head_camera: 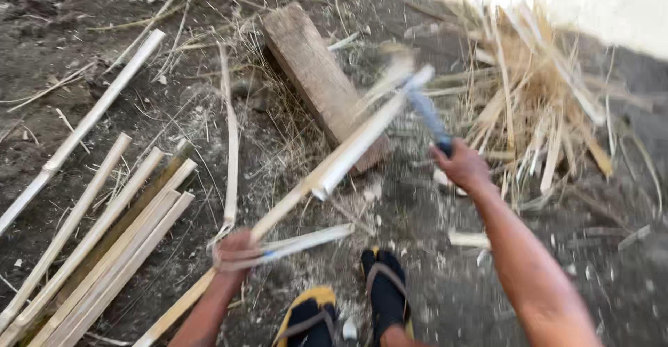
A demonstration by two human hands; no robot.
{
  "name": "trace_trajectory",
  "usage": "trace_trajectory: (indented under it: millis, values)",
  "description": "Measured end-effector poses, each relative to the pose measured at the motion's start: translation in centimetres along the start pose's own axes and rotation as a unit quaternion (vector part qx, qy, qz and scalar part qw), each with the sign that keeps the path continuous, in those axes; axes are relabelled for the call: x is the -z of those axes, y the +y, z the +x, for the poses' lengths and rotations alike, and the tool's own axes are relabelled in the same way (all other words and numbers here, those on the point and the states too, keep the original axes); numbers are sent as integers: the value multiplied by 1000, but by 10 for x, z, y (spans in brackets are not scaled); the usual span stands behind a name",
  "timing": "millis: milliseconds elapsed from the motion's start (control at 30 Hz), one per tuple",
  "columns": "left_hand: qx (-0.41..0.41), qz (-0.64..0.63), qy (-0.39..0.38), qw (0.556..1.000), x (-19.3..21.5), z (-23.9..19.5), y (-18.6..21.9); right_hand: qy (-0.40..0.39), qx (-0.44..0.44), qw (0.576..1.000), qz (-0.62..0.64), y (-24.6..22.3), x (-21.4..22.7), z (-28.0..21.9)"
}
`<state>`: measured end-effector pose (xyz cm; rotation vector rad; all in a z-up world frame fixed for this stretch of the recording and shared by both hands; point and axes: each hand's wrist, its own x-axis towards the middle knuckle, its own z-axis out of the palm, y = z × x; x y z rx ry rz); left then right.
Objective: The person uses a machete to shave thin strips from bamboo poles. They hold each pole against a wooden block and repeatedly draw the blade along its length to remove the outer layer, then place the finished strips aside.
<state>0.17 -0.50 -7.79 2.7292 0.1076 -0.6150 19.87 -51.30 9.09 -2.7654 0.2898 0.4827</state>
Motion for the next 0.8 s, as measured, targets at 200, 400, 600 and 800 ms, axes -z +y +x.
trace_trajectory:
  millis: [200, 400, 600, 800]
  values:
    - [98, 91, -13, 991, -17, -43, -70, -52, -74, 993, 73, 24, 0, -3]
    - [145, 7, -3, 989, 10, -15, -21, -242, 87, 962, -88, -50, -64, -78]
    - [99, -25, 44, 994, 12, -24, -18, -38, 91, 984, -147, -27, 16, -1]
    - [24, 72, 35, 997, -10, -15, -46, -187, 65, 965, -171, -34, -2, -18]
